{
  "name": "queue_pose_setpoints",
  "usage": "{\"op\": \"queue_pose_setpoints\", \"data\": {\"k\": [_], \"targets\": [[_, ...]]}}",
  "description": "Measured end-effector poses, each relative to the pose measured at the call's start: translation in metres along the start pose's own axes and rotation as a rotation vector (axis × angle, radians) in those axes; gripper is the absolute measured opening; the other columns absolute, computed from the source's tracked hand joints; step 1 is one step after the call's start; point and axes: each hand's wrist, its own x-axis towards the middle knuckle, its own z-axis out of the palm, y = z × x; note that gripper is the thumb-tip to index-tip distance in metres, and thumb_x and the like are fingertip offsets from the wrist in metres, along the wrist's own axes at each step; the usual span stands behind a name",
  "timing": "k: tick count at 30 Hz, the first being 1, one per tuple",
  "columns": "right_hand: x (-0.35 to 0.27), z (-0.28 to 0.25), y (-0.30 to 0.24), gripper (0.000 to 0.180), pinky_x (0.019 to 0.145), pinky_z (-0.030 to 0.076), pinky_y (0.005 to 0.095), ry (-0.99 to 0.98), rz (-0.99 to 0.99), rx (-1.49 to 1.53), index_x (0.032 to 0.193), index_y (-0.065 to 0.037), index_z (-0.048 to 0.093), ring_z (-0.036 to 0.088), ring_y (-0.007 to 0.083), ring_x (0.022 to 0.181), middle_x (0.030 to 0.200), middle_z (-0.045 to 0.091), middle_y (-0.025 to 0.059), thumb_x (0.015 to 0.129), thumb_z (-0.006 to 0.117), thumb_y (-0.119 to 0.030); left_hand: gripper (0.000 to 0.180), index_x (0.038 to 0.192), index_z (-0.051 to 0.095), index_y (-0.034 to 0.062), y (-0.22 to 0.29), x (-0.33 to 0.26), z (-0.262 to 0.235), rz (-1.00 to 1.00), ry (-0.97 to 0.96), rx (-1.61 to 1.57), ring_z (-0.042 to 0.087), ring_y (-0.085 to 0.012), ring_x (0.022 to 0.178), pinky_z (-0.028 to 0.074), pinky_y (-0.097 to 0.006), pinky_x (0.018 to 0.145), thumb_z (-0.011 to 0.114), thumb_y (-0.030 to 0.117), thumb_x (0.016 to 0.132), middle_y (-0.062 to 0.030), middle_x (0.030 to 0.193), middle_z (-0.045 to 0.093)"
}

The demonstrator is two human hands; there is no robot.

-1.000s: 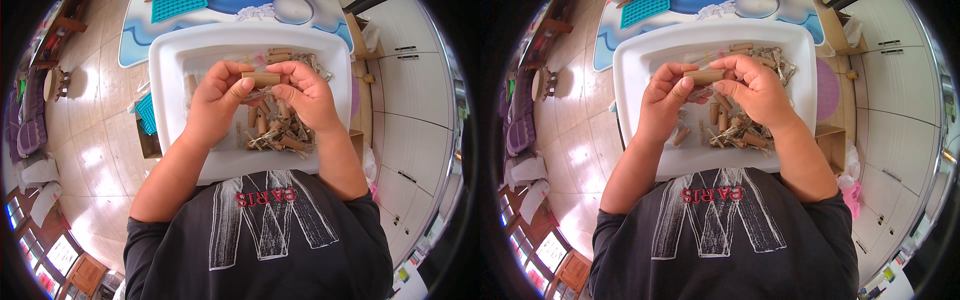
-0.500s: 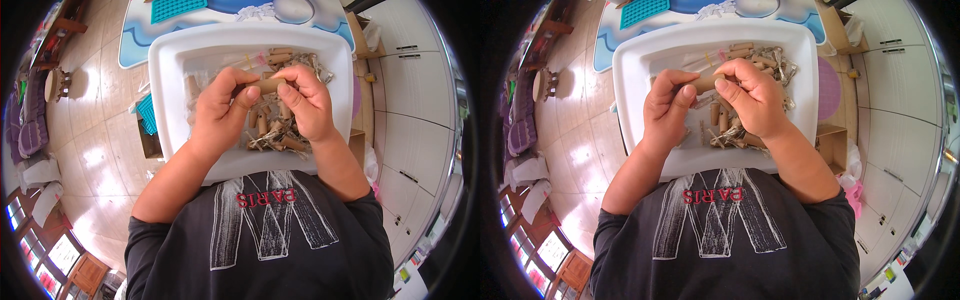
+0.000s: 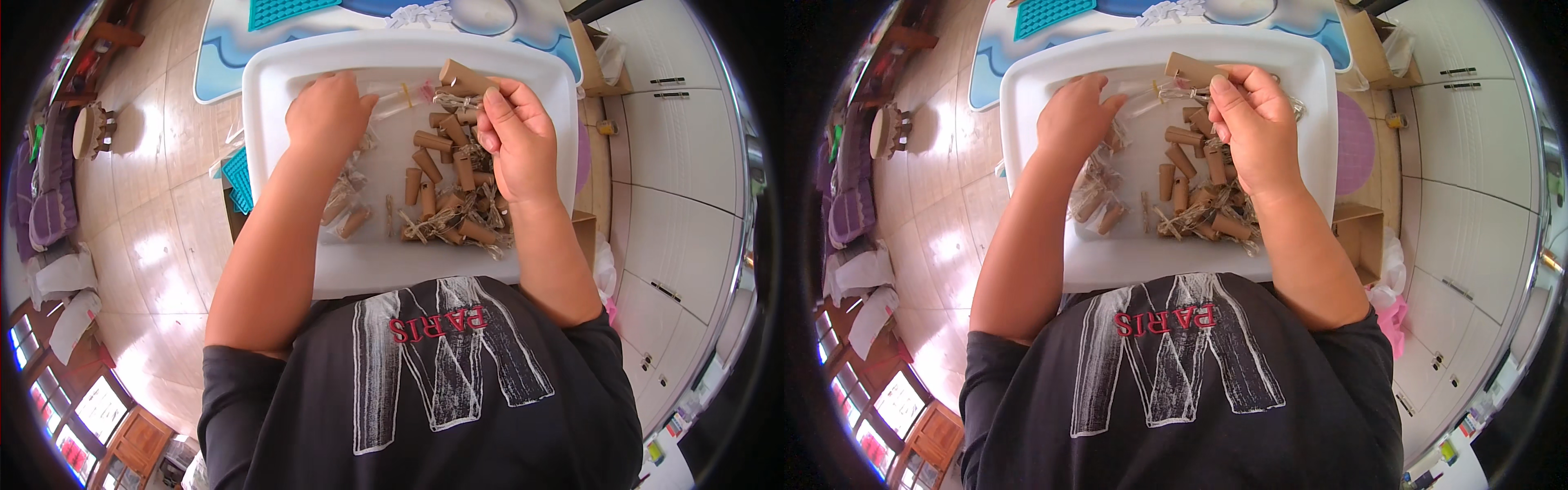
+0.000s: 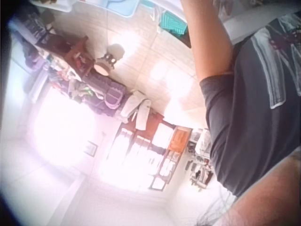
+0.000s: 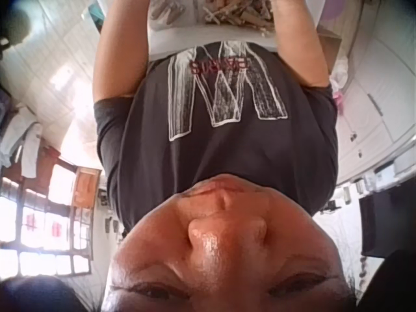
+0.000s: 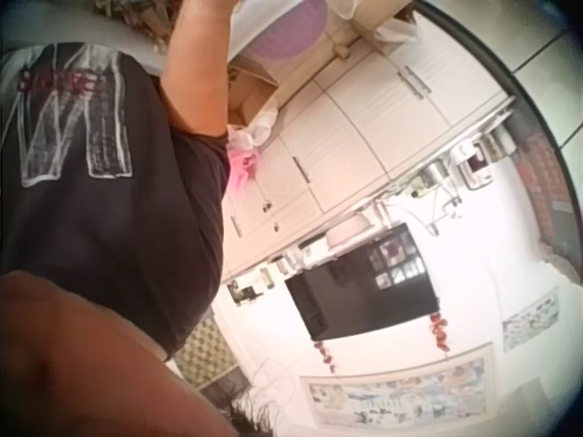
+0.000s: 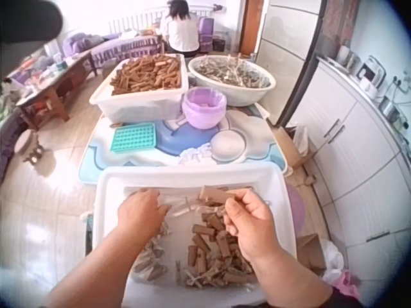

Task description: The person repeatedly picks up small cylindrical wooden corks from a white plastic bin and wraps each one individually in a small clear plastic bag. The person handles the corks one at a time, manipulating the plastic to enclose the cork before placing it back into the bin.

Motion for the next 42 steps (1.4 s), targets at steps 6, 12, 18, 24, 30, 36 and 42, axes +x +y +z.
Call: {"op": "queue_pose_setpoints", "data": {"k": [6,12,18,24,30,36,42], "targets": [[-0.001,-0.006,-0.002,0.018,0.051,0.036,0.0177,-0.019,0.01,0.029,0.101,0.001,0.054,0.045,0.0048,0.062,0.077,0.054,0.0007,0.087,0.057,-0.011,0.017,0.091,0.061,0.0085,0.003,0.006,0.008,0.059,-0.053,0.116,0.06,-0.0276,0.085,0.047,-0.039,0.071,0.056,0.02,0.081,-0.0079,0.082,0.065],[-0.001,-0.004,-0.001,0.019,0.051,0.036,0.0177,-0.004,-0.012,0.016,0.102,0.001,0.054,0.045,0.005,0.062,0.077,0.054,0.0014,0.087,0.057,-0.01,0.016,0.092,0.058,0.0075,0.0,-0.008,0.002,0.098,0.053,0.134,0.062,-0.0303,0.074,0.047,-0.039,0.064,0.049,0.007,0.078,-0.0115,0.075,0.064],[0.0,-0.005,0.001,0.021,0.051,0.036,0.0176,-0.013,-0.041,-0.039,0.104,0.001,0.054,0.045,0.0048,0.062,0.075,0.053,0.0008,0.087,0.057,-0.01,0.017,0.092,0.059,0.0081,0.0,-0.029,-0.02,0.121,0.153,0.108,0.061,-0.0297,0.071,0.047,-0.039,0.062,0.051,0.007,0.077,-0.0099,0.072,0.062],[0.0,-0.004,0.001,0.022,0.051,0.036,0.017,-0.018,-0.057,-0.095,0.105,0.0,0.054,0.046,0.0045,0.062,0.076,0.053,0.0001,0.087,0.057,-0.011,0.009,0.082,0.063,0.0076,-0.003,-0.034,-0.024,0.05,0.198,-0.329,0.059,-0.0251,0.065,0.045,-0.036,0.059,0.058,0.015,0.079,-0.0073,0.071,0.063],[0.0,-0.003,0.0,0.023,0.051,0.037,0.0168,0.011,-0.11,-0.121,0.105,0.0,0.055,0.046,0.0038,0.063,0.077,0.053,-0.0002,0.086,0.058,-0.012,0.02,0.08,0.062,0.0005,-0.003,-0.036,-0.031,-0.247,-0.124,-0.957,0.047,-0.0082,0.053,0.039,-0.023,0.049,0.062,0.02,0.083,-0.0024,0.062,0.056],[-0.003,-0.003,0.001,0.023,0.058,0.04,0.0173,-0.009,-0.151,-0.256,0.105,0.0,0.054,0.048,0.0047,0.065,0.078,0.053,-0.001,0.086,0.059,-0.012,0.024,0.079,0.061,-0.0017,0.0,-0.045,-0.032,-0.216,-0.085,-1.101,0.044,-0.0057,0.052,0.037,-0.019,0.048,0.061,0.021,0.086,-0.0004,0.061,0.053],[-0.005,-0.002,0.002,0.023,0.06,0.041,0.0177,-0.043,-0.131,-0.274,0.104,0.001,0.055,0.049,0.0048,0.066,0.08,0.055,-0.0005,0.085,0.06,-0.012,0.02,0.082,0.059,-0.0005,0.003,-0.047,-0.03,-0.158,0.004,-1.17,0.048,-0.0057,0.055,0.041,-0.019,0.05,0.061,0.019,0.085,-0.0006,0.065,0.055]]}}
